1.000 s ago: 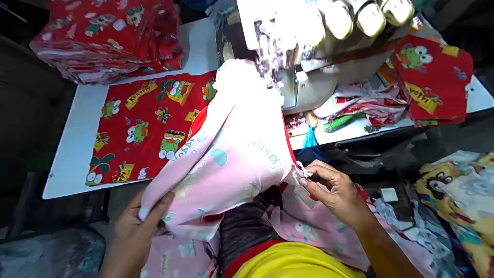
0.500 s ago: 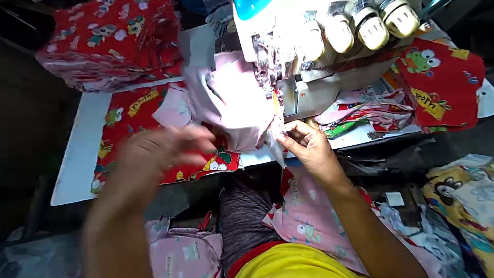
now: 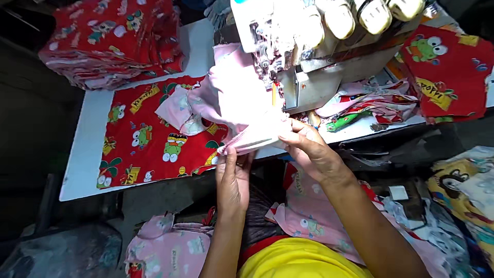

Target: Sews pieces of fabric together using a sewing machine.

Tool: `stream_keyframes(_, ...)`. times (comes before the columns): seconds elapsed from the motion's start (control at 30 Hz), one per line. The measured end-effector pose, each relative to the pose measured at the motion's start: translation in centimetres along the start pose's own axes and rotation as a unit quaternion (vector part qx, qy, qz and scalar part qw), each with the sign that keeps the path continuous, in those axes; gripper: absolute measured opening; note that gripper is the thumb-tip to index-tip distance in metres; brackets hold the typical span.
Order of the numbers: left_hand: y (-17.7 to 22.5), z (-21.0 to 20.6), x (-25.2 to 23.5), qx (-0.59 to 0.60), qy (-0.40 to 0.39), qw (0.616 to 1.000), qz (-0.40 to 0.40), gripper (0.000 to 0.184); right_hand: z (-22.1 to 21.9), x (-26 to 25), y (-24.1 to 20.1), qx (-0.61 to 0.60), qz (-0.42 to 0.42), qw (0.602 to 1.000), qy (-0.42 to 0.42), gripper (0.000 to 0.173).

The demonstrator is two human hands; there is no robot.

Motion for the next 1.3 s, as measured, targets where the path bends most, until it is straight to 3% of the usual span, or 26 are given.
stream_keyframes(0.13, 1.6, 0.8, 0.5, -0.115, 0.008, 0.989, -0.091, 0.025, 0.0, 0.4, 1.2, -0.119, -0.008, 0.992, -0.036, 0.010)
stream_keyframes(0.27, 1.9, 1.5, 0.6, -0.139, 0.040, 0.982, -0.118, 0.030, 1.4, 1.1, 0.5, -0.095, 0.043, 0.994, 0.011, 0.038)
stream_keyframes(0.33, 2.0, 1.6, 0.7, -0.147, 0.051, 0.978, -0.135, 0.039, 2.5, 1.8, -0.2, 0.020, 0.105, 0.991, 0.076, 0.039)
stream_keyframes(0.43, 2.1, 1.4, 0.8, -0.164, 0.052, 0.972, -0.162, 0.052, 3.5, 3.2, -1.0, 0.288, 0.198, 0.916, 0.195, 0.029)
stream_keyframes(0.5, 2.0, 1.4, 0.8, -0.171, 0.043, 0.966, -0.187, 0.056, 3.1, 3.5, -0.9, 0.341, 0.211, 0.892, 0.208, 0.021)
stream_keyframes(0.57, 1.9, 1.4, 0.9, -0.182, 0.028, 0.961, -0.207, 0.052, 2.2, 3.5, -0.7, 0.349, 0.203, 0.895, 0.192, 0.016)
stream_keyframes(0.63, 1.8, 1.0, 1.2, -0.187, 0.006, 0.956, -0.225, 0.033, 1.5, 3.1, -0.4, 0.351, 0.191, 0.899, 0.179, 0.014)
stream_keyframes(0.7, 1.7, 0.7, 1.5, -0.182, -0.007, 0.957, -0.225, 0.025, 1.0, 2.5, 0.0, 0.346, 0.178, 0.904, 0.173, 0.016)
stream_keyframes(0.87, 1.2, 0.7, 1.9, -0.178, -0.016, 0.960, -0.217, 0.031, -0.2, 1.0, 0.2, 0.279, 0.155, 0.935, 0.155, 0.023)
stream_keyframes(0.97, 1.3, 0.4, 1.8, -0.186, -0.031, 0.959, -0.210, 0.042, -0.4, 0.7, 0.1, 0.232, 0.155, 0.951, 0.132, 0.015)
stream_keyframes(1.13, 1.5, 0.6, 1.1, -0.265, -0.115, 0.938, -0.190, 0.026, 0.2, 1.8, -0.3, 0.141, 0.131, 0.975, 0.108, 0.012)
stream_keyframes(1.3, 1.8, 0.2, 0.9, -0.244, -0.095, 0.942, -0.210, 0.030, 1.1, 2.3, -0.7, 0.239, 0.141, 0.951, 0.139, 0.018)
Point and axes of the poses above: each hand's wrist, its own x-axis away from the middle knuckle, its own z-axis out of the back of the hand, y = z × x, the point moved 6 cm from there along -x, towards the middle knuckle, and after that the axes turned 1 degree about -z, right-handed, at the moved point
